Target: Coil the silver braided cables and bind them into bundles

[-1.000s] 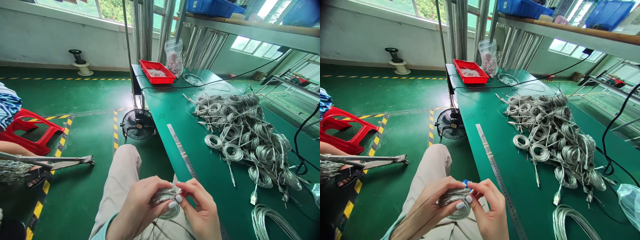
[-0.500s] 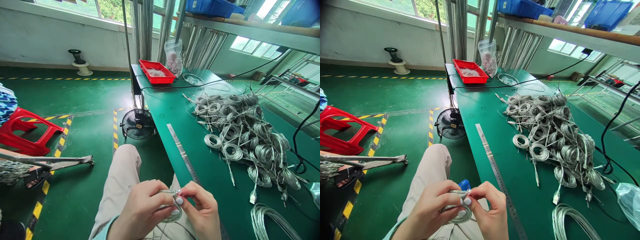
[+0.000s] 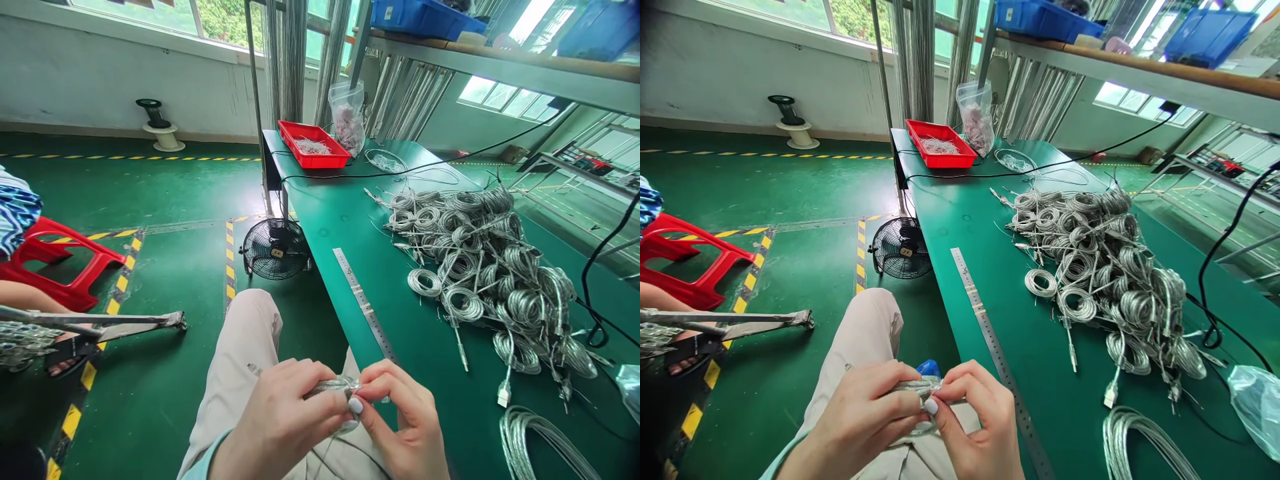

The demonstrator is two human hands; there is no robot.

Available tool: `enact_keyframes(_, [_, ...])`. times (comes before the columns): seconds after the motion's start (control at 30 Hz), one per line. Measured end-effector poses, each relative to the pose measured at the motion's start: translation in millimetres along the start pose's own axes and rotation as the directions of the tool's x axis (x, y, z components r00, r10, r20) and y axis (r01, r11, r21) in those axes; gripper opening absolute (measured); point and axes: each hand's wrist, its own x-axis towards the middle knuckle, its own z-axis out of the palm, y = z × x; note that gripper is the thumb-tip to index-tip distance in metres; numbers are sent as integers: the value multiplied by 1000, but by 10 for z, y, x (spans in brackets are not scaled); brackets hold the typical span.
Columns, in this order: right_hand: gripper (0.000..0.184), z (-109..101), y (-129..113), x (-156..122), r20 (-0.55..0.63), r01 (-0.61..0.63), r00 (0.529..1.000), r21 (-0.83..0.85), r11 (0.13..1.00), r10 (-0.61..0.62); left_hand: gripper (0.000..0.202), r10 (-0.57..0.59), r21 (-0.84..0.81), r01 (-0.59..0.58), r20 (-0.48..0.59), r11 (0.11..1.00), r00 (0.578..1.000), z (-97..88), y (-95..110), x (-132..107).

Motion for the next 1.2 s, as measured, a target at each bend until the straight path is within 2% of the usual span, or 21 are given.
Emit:
enact_keyframes(0.03, [10,21,-4,0,-22,-1,1000,-4,1000,1,13,16,11,-16,-6,1000,1000,10,-15,-15])
enact_keyframes(0.13, [8,71,-14,5,-38,-41,998,11,999,42,32,17,79,-18,7,997,1000,11,-43,-50])
enact_keyframes(0.27, [6,84,-24,20,1,-79,997,43,996,79,24,40,74,-46,79,996,996,-24,-46,-53])
enact_keyframes(0.33, [6,83,-22,24,-8,-78,997,49,996,78,21,21,52,-25,70,998,997,-28,-50,-44])
enact_keyframes(0.5, [11,98,-5,-8,-51,-95,994,77,992,99,17,-14,-82,18,46,996,999,-12,-66,-21])
enact_keyframes(0.63, [10,65,13,-59,7,-117,993,144,983,117,14,-90,-237,106,75,966,993,-12,-59,-14])
enact_keyframes(0.73, [11,-19,22,-54,32,-159,987,145,976,156,13,-172,-340,226,183,913,968,-23,-47,-10])
enact_keyframes(0.8, [16,-93,18,-14,43,-99,994,60,993,96,16,-227,-408,333,287,850,931,-41,-47,8])
enact_keyframes(0.87, [22,-163,-1,45,99,50,994,-75,996,-42,18,-260,-461,449,417,766,871,-68,-61,44])
enact_keyframes(0.93, [21,-217,-32,102,173,189,973,-202,961,-155,21,-264,-482,540,527,690,808,-99,-89,94])
enact_keyframes(1.0, [16,-252,-64,142,233,272,950,-289,918,-208,23,-244,-494,592,599,637,762,-124,-122,146])
enact_keyframes(1.07, [13,-276,-84,159,283,326,931,-355,876,-231,23,-220,-506,609,630,611,745,-137,-151,188])
enact_keyframes(1.2, [20,-301,-78,147,374,410,889,-399,820,-263,20,-191,-510,592,635,624,749,-141,-174,221])
